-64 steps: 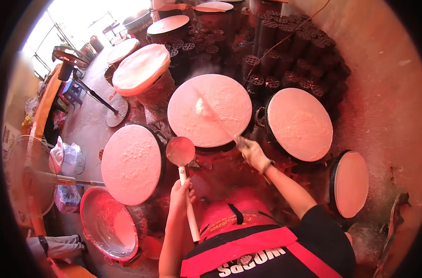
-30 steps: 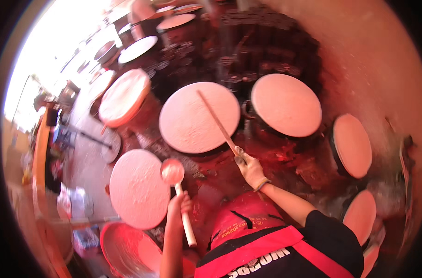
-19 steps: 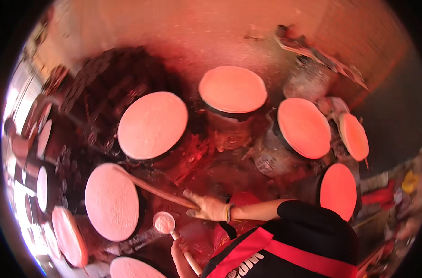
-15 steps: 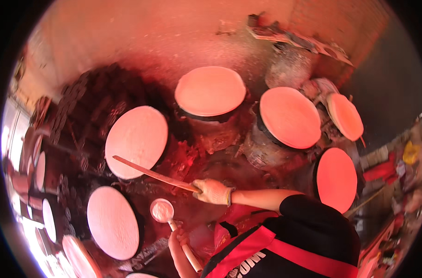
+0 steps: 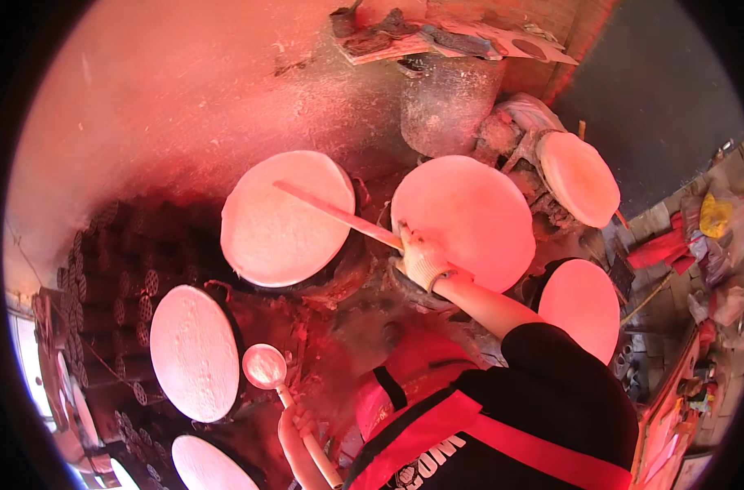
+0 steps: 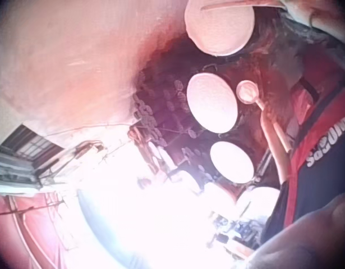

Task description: The person makes thin sheets of dough by scooping batter from a bowl with a ladle, spreading it onto hot plates using a wooden stick, and peeling off the cooked sheets.

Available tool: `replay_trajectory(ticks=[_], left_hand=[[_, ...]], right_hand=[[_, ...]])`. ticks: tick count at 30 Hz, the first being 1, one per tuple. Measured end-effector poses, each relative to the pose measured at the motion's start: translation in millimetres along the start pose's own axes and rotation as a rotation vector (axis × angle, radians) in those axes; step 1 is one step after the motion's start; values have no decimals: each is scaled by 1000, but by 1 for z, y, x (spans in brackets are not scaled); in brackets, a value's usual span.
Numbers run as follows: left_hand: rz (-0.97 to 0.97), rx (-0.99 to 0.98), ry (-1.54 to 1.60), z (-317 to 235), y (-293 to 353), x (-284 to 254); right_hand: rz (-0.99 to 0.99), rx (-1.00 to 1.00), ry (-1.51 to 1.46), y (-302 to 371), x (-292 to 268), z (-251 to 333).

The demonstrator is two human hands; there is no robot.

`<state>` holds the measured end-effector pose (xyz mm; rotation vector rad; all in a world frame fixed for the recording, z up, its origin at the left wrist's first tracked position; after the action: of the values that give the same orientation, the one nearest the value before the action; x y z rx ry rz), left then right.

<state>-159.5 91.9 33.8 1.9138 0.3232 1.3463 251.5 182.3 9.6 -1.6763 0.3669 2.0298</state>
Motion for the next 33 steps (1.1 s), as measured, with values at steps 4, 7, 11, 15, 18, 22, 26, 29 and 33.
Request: replay_trajectory(ticks=[4,7,11,15,18,22,26,29,33], left_hand=[[120,-183,-77,11,-35,52],[111,-276,-177,23,-64,81],[131,-320,-350,35,-101,105],[114,-437,-397,72,-101,135],[128,-484,-359,91,-93,146],[141,-509,-307,112,-72,138],[128,-494,-267,167,-51,125],[86,-440,-199,204,-26,116],[39,-519,-163,272,-4,116]], right_hand=[[-89,41,-71,-11,1,-25],[-84,234,-212,-26,-12,-56],[-95,180,-579,-73,-149,-99],[-300,241,-474,-80,-302,-228],[-528,600,-700,-64,-381,-291],[-922,714,-816,-20,-399,-396],[-904,818,-1167,-9,-290,-544],[-779,991,-1195,-27,-176,-580],[-781,1176,-852,14,-66,-698]])
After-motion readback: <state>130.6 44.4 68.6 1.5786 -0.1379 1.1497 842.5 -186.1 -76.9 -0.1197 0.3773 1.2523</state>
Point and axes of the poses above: each hand's wrist, its own y-axis away from the middle knuckle, its own x-axis out of the palm, z = x × y, the point moved 4 cm from there along -y, towards the middle knuckle, and after that the axes turned 10 degrees about x, right-handed, at the moved point
